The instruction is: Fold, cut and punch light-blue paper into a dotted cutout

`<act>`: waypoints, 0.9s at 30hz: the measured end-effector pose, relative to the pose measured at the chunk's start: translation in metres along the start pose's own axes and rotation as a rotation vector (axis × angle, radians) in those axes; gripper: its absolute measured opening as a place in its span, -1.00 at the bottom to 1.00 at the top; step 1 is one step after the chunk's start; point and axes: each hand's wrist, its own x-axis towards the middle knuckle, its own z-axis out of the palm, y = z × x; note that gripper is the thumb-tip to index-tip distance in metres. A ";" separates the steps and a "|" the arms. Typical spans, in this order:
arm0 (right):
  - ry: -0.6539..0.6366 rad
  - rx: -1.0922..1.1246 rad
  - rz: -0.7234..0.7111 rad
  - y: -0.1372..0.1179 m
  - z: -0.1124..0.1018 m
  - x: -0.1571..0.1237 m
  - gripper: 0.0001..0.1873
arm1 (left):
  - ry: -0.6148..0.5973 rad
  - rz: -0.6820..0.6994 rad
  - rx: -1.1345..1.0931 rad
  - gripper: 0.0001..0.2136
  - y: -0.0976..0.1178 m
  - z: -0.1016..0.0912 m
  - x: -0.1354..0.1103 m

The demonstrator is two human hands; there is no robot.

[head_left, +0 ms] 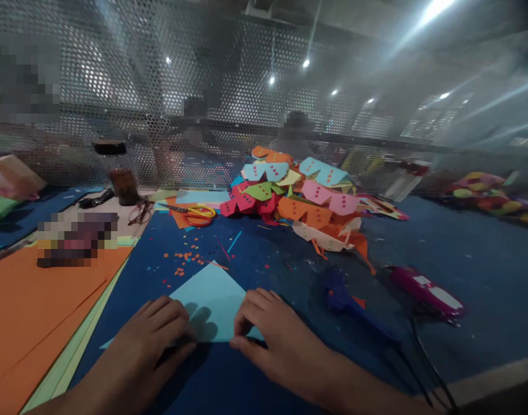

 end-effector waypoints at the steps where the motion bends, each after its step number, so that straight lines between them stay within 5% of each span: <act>1: 0.003 0.012 0.001 0.002 0.003 0.000 -0.88 | -0.001 0.010 -0.002 -0.86 0.001 -0.001 0.000; 8: 0.131 -0.072 -0.177 0.028 0.030 -0.004 -0.89 | 0.048 0.105 0.054 -0.86 -0.002 -0.005 0.003; 13: 0.252 -0.183 -0.257 0.035 0.031 -0.003 -0.90 | 0.091 0.115 0.068 -0.89 -0.006 -0.003 0.004; 27: 0.113 -0.140 -0.143 0.015 0.009 0.005 -0.94 | 0.101 0.090 0.047 -0.79 -0.002 -0.009 0.010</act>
